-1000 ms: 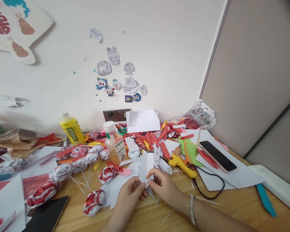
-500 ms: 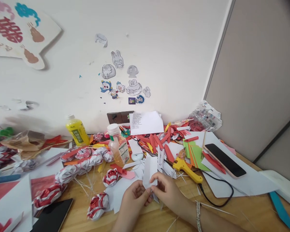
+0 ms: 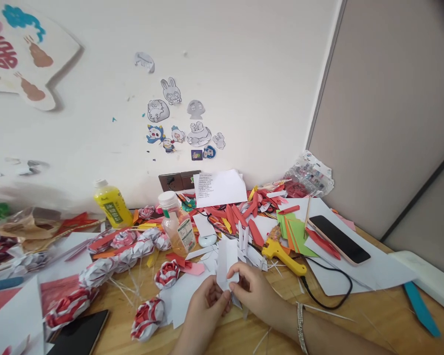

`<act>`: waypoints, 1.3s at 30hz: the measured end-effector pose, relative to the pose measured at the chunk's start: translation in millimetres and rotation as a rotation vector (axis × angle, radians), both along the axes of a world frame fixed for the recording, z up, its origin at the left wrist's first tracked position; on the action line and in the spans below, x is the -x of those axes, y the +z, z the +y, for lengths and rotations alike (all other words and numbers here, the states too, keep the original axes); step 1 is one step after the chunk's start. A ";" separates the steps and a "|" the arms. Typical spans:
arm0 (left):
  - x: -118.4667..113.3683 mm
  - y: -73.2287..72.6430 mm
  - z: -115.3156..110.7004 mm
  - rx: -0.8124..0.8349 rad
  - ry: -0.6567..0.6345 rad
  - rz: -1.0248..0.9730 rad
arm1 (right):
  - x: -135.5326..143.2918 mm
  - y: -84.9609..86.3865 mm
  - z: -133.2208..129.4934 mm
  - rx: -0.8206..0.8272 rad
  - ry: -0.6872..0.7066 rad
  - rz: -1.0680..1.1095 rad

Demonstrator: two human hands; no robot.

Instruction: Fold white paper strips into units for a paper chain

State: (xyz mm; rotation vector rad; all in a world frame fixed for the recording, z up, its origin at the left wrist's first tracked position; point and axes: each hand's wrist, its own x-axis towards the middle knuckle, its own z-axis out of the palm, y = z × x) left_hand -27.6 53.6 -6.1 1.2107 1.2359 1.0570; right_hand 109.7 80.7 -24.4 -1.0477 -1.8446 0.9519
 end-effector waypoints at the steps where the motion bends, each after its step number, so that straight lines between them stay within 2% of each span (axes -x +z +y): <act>1: -0.2 0.7 -0.1 0.008 0.003 0.000 | -0.1 0.6 0.0 -0.001 0.001 0.000; 7: -0.4 3.1 -0.4 0.008 0.004 0.009 | -0.7 0.8 0.7 -0.009 0.002 0.000; 13: 2.0 -5.0 1.1 -0.004 -0.042 -0.022 | -0.9 1.7 -1.0 0.025 0.014 0.013; 16: 2.9 -6.6 1.2 -0.004 -0.019 0.003 | -1.1 3.1 -1.5 0.035 0.007 0.011; 23: 0.8 1.4 -0.9 0.004 0.020 -0.018 | -0.2 -2.1 0.2 0.029 0.042 0.034; 27: 2.3 -0.9 -0.1 0.003 0.033 -0.038 | -0.4 -5.4 2.2 0.109 0.060 0.151; 29: 4.7 -3.0 1.2 0.001 0.047 -0.041 | -4.1 -2.0 5.8 0.118 0.019 0.264; 31: 7.1 -4.2 2.3 -0.002 0.057 -0.039 | -9.8 4.1 10.7 0.070 -0.088 0.363; 33: 8.0 -3.5 2.1 0.001 0.054 -0.038 | -15.0 9.8 14.8 0.058 -0.125 0.392; 36: 6.7 1.2 -1.1 0.011 0.002 -0.017 | -16.8 12.2 15.5 0.078 -0.044 0.271; 39: 5.1 4.9 -4.1 -0.026 -0.056 0.018 | -12.3 8.6 10.1 -0.005 0.009 0.092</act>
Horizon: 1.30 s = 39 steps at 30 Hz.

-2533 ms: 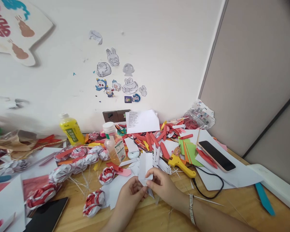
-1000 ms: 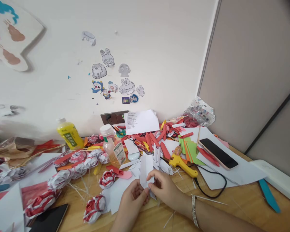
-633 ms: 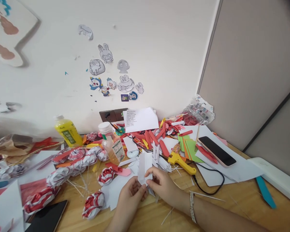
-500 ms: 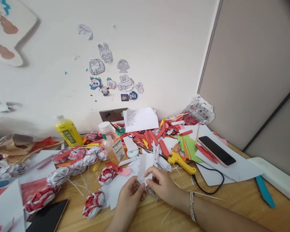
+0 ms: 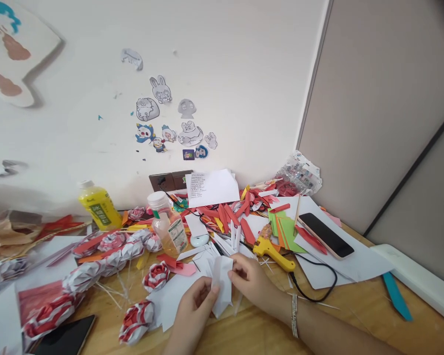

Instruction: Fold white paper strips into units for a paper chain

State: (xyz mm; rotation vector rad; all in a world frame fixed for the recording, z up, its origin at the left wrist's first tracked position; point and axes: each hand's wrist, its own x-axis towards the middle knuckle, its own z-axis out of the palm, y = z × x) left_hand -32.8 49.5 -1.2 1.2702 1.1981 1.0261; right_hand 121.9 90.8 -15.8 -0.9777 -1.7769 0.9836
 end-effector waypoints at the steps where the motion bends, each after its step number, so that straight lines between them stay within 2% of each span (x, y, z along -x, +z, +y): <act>1: -0.2 -0.2 -0.2 -0.022 -0.007 0.009 | 2.0 -1.3 -2.2 -0.024 0.008 -0.038; 7: 0.7 -9.2 3.4 -0.034 -0.035 0.044 | 10.7 -3.1 -9.3 -0.024 0.019 -0.032; 11: 0.7 -8.3 3.8 -0.005 0.032 0.019 | 11.8 -3.7 -9.0 -0.030 0.053 -0.053; 15: 0.1 -7.0 3.9 0.011 0.053 0.032 | 11.8 -3.6 -9.6 -0.087 -0.030 -0.129; 17: -0.1 -6.8 4.0 0.022 0.046 0.023 | 11.1 -2.6 -10.6 -0.139 -0.042 -0.171; 22: -0.2 -2.3 2.6 0.017 0.029 0.013 | 8.0 -1.7 -12.0 -0.385 0.006 -0.295; 25: -0.4 0.8 1.6 0.017 0.033 0.019 | 6.6 -3.6 -11.9 -0.456 0.042 -0.322; 31: -1.2 0.6 2.3 0.038 0.004 0.018 | 6.7 -6.7 -11.4 -0.394 -0.013 -0.313; 36: -0.8 0.0 3.0 0.050 0.027 0.008 | 5.4 -4.9 -12.3 -0.439 0.062 -0.303; 39: -0.2 -0.7 3.5 0.057 0.021 0.007 | 4.4 -0.9 -14.2 -0.421 0.098 -0.220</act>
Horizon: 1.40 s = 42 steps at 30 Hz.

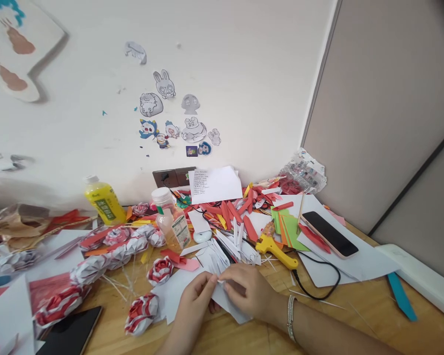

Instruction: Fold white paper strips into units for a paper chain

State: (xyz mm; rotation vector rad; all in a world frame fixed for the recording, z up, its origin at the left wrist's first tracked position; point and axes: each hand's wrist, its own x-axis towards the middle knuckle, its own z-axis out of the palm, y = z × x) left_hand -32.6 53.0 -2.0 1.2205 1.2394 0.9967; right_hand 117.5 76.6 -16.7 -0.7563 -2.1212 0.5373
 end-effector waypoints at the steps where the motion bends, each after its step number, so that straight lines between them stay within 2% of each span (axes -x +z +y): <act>1: 0.1 -0.4 0.1 0.001 -0.003 0.001 | 0.1 1.3 -0.5 0.028 0.002 0.031; 7: -0.7 -1.5 -0.6 -0.006 0.013 0.008 | 3.8 2.2 0.8 0.248 -0.112 0.124; 18: -3.2 3.1 -3.5 -0.043 0.030 0.088 | 5.3 1.4 1.8 0.345 -0.110 0.139; 28: -4.1 4.3 -7.2 -0.104 -0.006 0.138 | 6.4 -5.2 4.9 0.326 -0.162 0.124; 33: -0.4 -2.7 -3.5 -0.083 0.042 0.126 | 4.2 -4.3 5.9 0.322 -0.059 0.131; 37: 1.2 -4.8 -2.2 -0.079 0.013 0.132 | 1.2 -2.8 7.6 0.316 -0.008 0.108; 40: 1.0 -4.5 -2.0 -0.108 0.011 0.159 | -1.2 2.9 7.2 0.228 0.013 0.035; 42: 0.9 -4.7 -1.1 -0.102 0.031 0.156 | -2.8 8.4 4.3 0.096 -0.066 0.000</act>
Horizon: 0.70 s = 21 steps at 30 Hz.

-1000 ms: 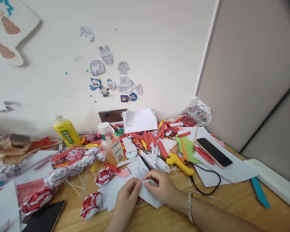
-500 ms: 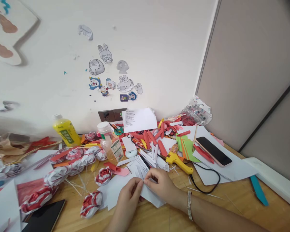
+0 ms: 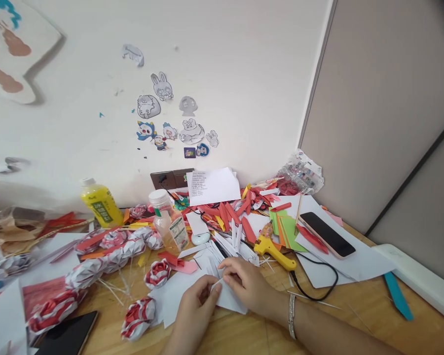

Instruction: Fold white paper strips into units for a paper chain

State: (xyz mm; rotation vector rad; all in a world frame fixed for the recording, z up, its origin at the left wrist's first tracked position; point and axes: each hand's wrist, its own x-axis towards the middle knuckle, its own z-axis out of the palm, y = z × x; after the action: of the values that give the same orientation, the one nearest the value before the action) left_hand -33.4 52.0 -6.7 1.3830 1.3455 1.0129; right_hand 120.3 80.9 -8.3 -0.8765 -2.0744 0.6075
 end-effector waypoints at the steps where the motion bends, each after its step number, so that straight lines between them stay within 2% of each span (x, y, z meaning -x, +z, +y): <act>1: 0.0 -0.2 0.8 0.016 0.014 -0.029 | -0.6 2.6 -2.5 -0.088 -0.064 -0.018; 4: 0.7 -0.7 4.1 0.079 0.070 -0.210 | 0.0 6.5 -12.8 -0.353 -0.143 -0.162; 7: 1.5 0.0 6.0 0.101 0.125 -0.376 | 5.2 3.8 -20.8 -0.472 -0.053 -0.394; 10: 1.5 1.7 4.8 0.085 0.159 -0.431 | 10.8 -1.4 -20.1 -0.425 -0.071 -0.408; 14: 0.0 5.8 0.8 0.078 0.189 -0.415 | 9.8 -4.5 -11.6 -0.356 -0.074 -0.261; 21: -0.2 7.2 2.5 0.113 0.117 -0.373 | 3.9 -4.8 -4.8 -0.234 -0.031 -0.103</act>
State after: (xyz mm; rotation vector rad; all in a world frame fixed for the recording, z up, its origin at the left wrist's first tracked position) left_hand -33.2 54.5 0.5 0.9820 1.1917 1.1868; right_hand 116.4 76.1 -13.0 -0.8163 -2.1671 0.3002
